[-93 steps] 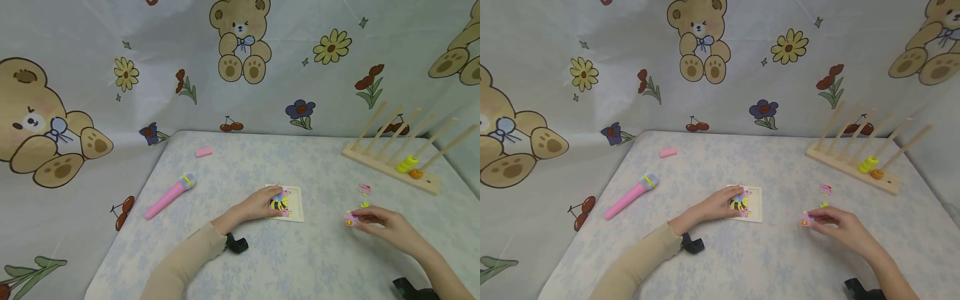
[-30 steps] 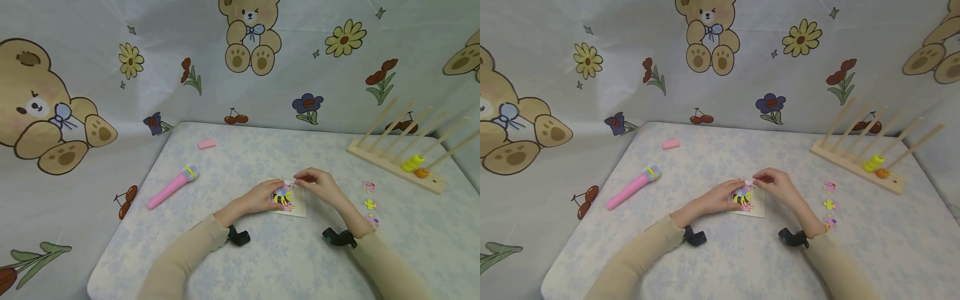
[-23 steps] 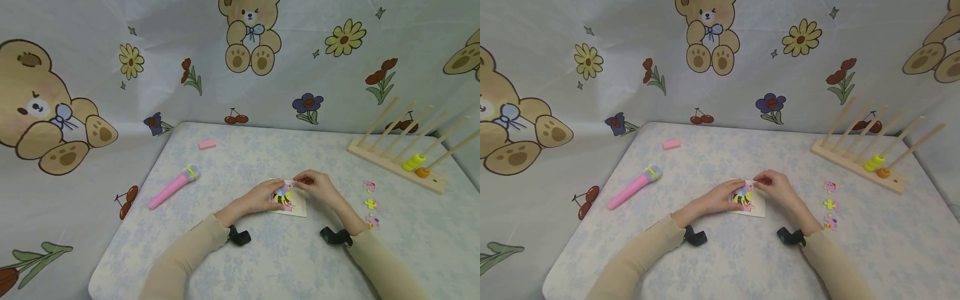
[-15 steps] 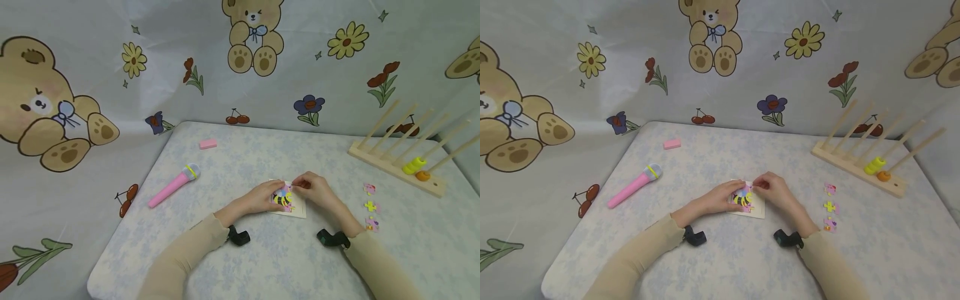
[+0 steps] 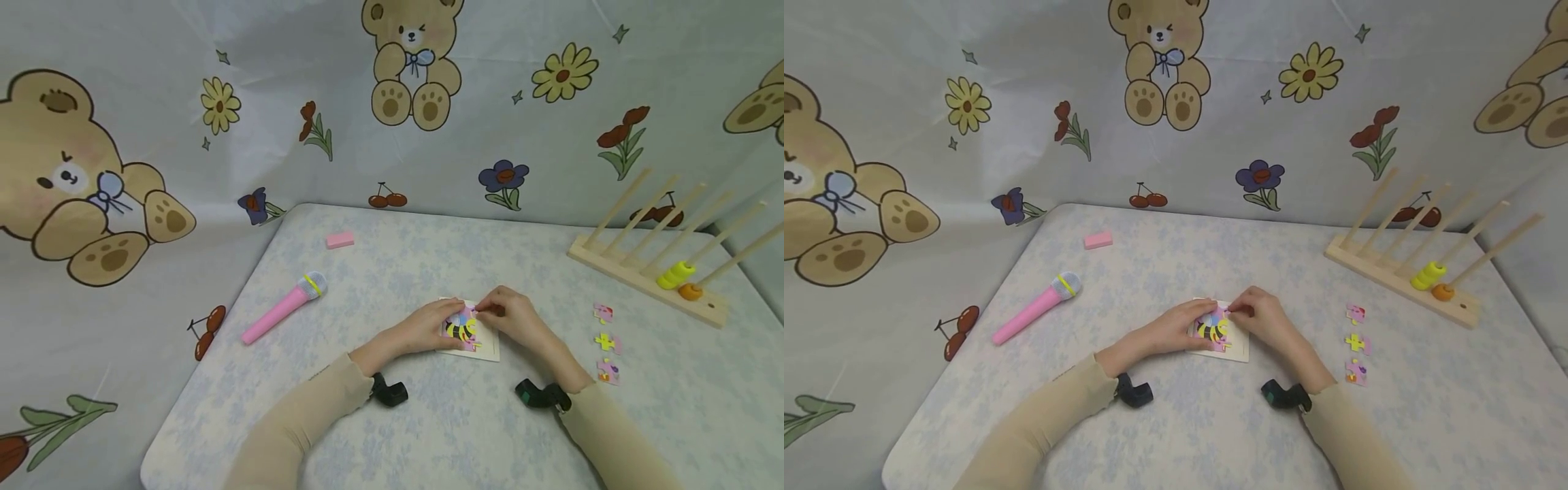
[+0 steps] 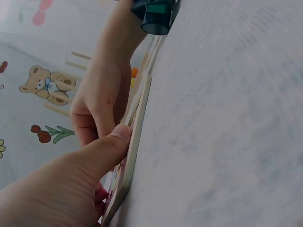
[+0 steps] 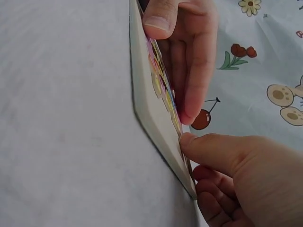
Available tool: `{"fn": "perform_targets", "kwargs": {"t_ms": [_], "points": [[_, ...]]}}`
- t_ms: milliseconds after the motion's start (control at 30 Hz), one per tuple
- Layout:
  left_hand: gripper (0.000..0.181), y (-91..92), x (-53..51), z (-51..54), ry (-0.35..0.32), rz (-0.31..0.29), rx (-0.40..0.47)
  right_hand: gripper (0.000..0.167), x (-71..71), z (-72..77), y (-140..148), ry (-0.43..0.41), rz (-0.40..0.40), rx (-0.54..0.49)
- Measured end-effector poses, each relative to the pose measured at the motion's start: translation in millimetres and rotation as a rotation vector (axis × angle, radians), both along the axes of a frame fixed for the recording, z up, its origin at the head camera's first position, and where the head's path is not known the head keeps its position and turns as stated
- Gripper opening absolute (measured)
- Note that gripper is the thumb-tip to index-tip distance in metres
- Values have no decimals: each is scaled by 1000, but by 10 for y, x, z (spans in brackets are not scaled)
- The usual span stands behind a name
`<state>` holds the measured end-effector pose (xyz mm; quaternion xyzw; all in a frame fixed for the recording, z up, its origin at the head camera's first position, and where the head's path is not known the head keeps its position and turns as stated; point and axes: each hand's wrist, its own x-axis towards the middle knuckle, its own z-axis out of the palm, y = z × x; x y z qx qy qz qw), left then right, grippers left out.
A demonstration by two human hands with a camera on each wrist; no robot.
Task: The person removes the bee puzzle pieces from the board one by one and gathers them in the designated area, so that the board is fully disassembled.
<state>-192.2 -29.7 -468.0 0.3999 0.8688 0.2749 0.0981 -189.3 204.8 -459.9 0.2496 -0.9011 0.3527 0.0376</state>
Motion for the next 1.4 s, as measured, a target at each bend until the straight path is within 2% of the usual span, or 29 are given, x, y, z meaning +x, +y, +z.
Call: {"fn": "perform_targets", "kwargs": {"t_ms": [600,933,1167,1400], "points": [[79,-15,-29,-29,5,-12,18,5,-48,-14,-29,-104,-22,-16],[79,-6,-16,-51,6,-11,10,5,-43,-63,-13,-93,-10,-41],[78,-7,4,-19,4,-10,24,5,-48,-78,6,-72,-16,-63],[78,-2,-5,-5,-2,-10,18,8,-43,-60,0,-108,-40,-66]]}}
